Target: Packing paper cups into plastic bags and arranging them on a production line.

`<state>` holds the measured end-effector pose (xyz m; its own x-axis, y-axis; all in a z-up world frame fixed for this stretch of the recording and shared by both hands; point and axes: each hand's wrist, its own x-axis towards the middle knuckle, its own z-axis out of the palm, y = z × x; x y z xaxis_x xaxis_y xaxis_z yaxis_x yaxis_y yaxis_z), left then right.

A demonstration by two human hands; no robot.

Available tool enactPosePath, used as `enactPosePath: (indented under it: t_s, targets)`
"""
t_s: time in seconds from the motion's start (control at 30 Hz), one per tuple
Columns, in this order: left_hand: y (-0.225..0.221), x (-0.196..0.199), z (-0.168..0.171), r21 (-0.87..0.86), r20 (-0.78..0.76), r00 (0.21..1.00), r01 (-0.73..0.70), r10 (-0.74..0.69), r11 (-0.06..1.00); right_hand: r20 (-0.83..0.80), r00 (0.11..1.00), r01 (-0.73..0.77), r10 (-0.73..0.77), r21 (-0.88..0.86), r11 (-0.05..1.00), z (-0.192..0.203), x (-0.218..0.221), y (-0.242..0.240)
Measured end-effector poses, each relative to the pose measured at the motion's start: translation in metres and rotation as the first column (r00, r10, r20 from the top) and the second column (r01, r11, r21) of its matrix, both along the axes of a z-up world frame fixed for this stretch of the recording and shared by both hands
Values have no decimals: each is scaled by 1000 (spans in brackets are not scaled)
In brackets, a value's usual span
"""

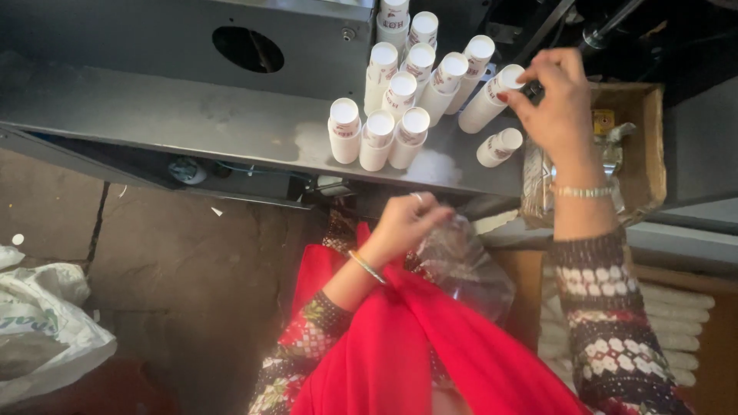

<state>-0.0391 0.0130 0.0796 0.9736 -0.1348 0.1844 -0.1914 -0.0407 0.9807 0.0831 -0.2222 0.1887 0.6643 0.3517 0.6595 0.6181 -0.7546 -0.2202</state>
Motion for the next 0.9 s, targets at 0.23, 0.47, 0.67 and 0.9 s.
enactPosePath:
  t_s: [0.23, 0.47, 0.67, 0.9]
  targets:
    - [-1, -7, -19, 253, 16, 984, 170, -180, 952, -383, 923, 50, -42, 12, 999, -27, 0, 11]
    - [-3, -12, -19, 530, 240, 928, 120, -284, 839, -264, 955, -109, 135, 112, 988, -4, -62, 52]
    - [12, -33, 32, 38, 160, 952, 258, -260, 966, -307, 915, -223, 262, 157, 962, -22, -96, 29]
    - [1, -32, 49, 226, 497, 868, -130, 0, 965, -479, 663, -118, 576, 692, 712, -50, -154, 42]
